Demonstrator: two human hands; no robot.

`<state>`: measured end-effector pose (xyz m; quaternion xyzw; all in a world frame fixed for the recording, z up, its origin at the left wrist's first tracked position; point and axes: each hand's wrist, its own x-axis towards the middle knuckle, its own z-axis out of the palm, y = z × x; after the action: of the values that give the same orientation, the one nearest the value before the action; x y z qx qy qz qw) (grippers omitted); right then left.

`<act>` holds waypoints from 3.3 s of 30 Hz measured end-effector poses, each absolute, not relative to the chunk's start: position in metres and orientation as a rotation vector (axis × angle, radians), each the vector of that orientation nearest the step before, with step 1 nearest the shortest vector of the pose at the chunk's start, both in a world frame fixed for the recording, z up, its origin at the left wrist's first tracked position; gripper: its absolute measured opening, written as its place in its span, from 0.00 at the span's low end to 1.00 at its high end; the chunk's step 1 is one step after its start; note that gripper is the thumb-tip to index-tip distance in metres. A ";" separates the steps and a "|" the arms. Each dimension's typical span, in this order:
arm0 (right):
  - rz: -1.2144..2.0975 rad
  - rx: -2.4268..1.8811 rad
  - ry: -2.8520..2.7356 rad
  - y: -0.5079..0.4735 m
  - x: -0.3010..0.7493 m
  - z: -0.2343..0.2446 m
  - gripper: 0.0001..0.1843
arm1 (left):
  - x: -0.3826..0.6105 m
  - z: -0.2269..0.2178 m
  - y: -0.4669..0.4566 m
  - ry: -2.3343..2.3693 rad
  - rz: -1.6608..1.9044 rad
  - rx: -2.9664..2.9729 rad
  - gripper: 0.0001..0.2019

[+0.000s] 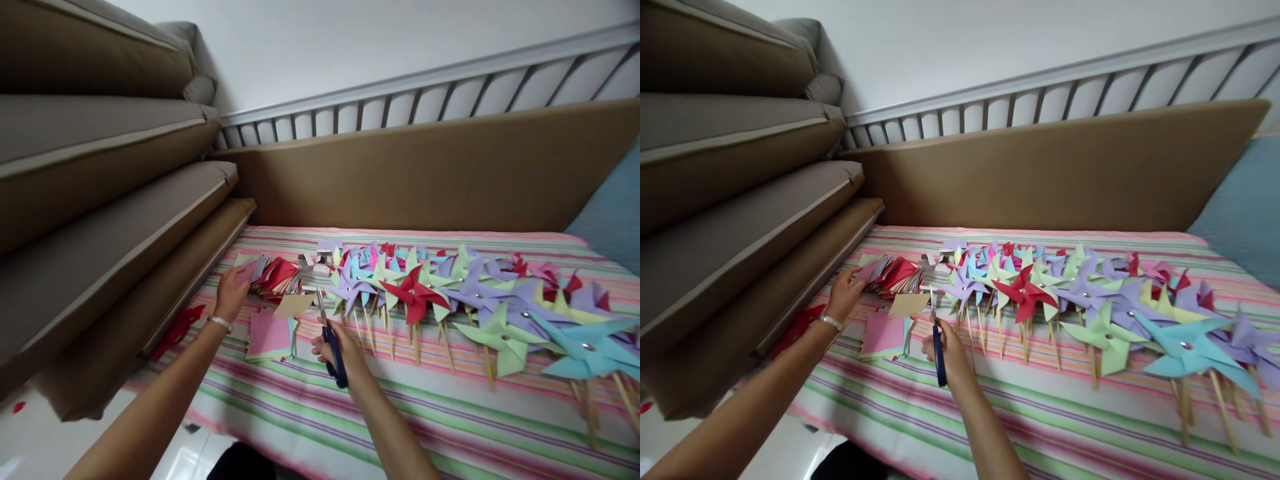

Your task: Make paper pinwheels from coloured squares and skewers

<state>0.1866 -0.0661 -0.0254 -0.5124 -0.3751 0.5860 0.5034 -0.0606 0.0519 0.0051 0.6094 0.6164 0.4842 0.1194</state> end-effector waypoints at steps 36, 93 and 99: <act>1.147 -1.343 -1.297 -0.072 0.165 -0.046 0.27 | -0.017 -0.037 -0.037 2.129 0.715 1.846 0.38; 1.154 -1.344 -1.312 -0.066 0.173 -0.048 0.27 | -0.114 -0.022 0.110 1.723 1.428 1.420 0.08; 1.138 -1.333 -1.322 -0.067 0.173 -0.046 0.27 | -0.117 -0.015 0.111 1.715 1.495 1.305 0.11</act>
<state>0.1726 -0.0672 -0.0460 -0.5407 -0.5359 0.4613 0.4557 -0.1173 0.1113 -0.0147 0.4809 0.6320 0.5509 0.2567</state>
